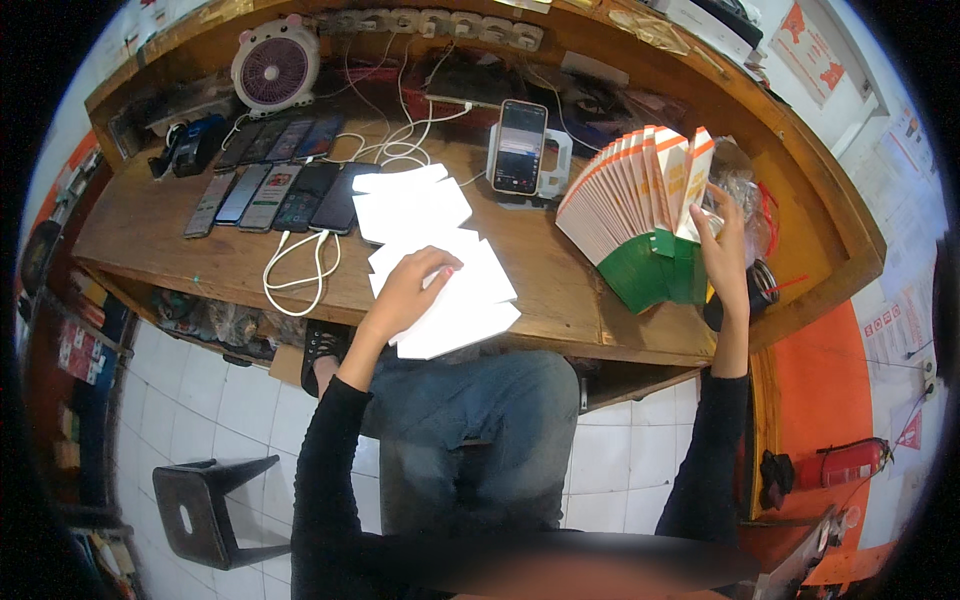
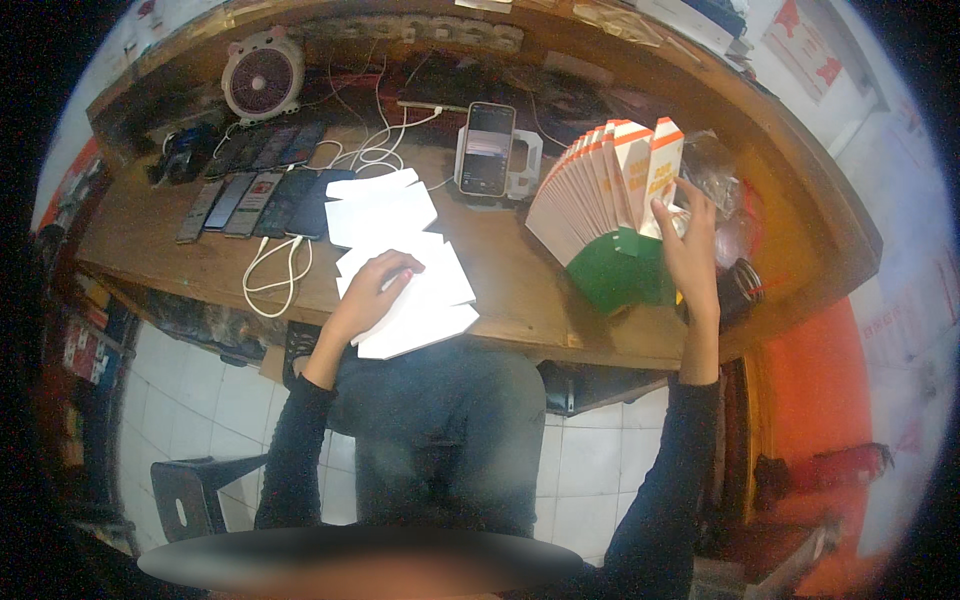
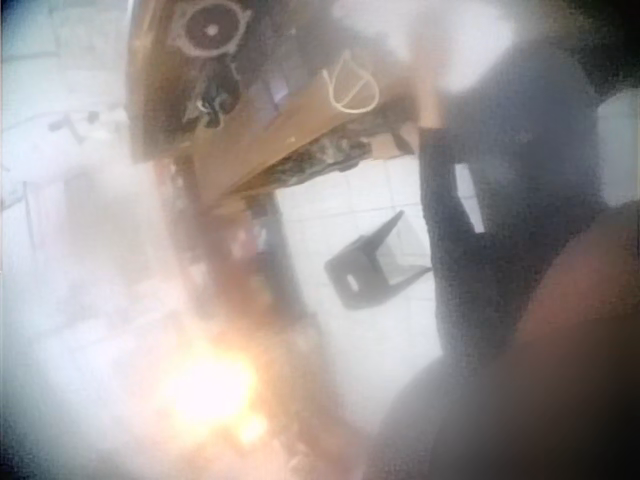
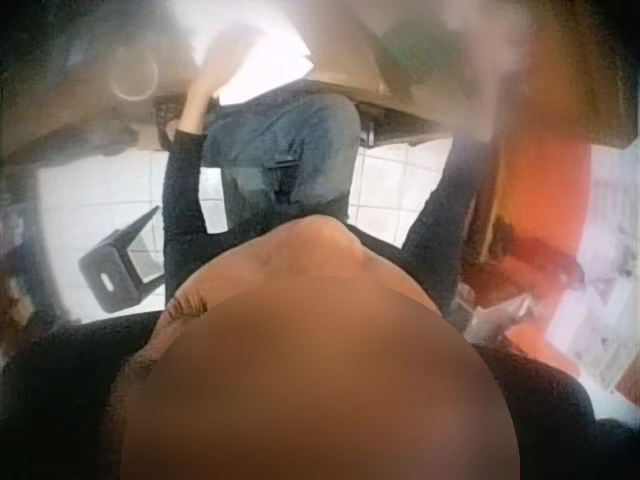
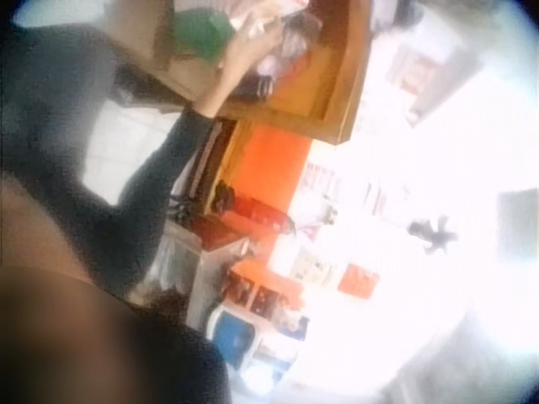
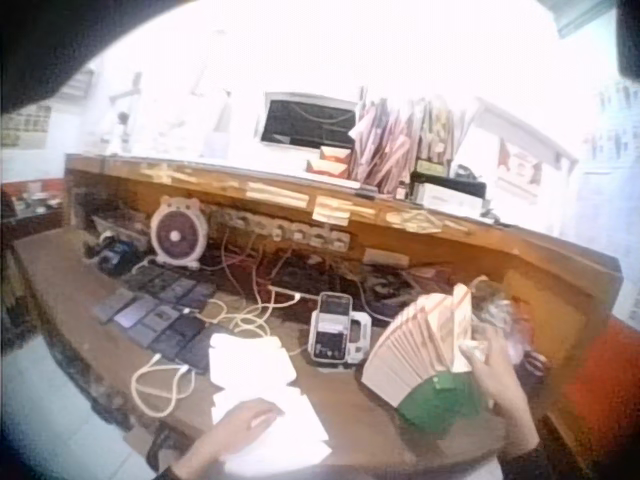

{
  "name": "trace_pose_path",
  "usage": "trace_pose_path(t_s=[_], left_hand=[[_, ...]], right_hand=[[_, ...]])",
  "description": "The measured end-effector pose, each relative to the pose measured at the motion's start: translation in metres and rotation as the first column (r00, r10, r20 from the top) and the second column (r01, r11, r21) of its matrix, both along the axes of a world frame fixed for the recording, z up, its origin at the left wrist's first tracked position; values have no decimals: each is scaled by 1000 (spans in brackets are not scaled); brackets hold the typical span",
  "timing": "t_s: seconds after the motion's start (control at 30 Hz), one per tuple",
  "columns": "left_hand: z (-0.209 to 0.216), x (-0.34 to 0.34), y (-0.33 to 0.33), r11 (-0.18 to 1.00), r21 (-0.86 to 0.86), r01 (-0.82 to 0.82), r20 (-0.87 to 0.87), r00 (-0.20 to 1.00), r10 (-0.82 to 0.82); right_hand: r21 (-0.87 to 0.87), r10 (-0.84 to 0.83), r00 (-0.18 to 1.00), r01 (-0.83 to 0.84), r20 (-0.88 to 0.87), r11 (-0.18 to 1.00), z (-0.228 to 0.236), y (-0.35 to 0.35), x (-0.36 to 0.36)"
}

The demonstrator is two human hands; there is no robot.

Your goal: The person sits on the floor and folds flat paper sheets into small rectangular boxes. They repeatedly pick up a sheet, fold the sides, tuck flaps, and place the finished box into a stack on the table. The person occasionally touches a smartphone on the table.

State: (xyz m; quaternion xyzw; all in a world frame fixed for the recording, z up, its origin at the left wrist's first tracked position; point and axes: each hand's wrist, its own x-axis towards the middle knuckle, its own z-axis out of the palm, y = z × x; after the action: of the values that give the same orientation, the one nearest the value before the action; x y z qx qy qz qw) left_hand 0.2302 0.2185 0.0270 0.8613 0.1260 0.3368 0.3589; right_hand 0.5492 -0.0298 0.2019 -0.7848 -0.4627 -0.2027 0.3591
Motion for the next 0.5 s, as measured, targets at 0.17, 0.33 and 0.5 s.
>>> trace_pose_path(t_s=[0.17,0.33,0.5], left_hand=[[2,0,-1,998,67,-17,-14,1000,18],[4,0,-2,994,106,-13,-30,999,16],[6,-2,-3,991,134,-12,-53,998,19]], right_hand=[[232,-63,932,-23,356,972,-12,24,-49],[3,275,889,-297,365,955,-73,108,-88],[-58,155,975,-148,160,987,-137,197,-65]])
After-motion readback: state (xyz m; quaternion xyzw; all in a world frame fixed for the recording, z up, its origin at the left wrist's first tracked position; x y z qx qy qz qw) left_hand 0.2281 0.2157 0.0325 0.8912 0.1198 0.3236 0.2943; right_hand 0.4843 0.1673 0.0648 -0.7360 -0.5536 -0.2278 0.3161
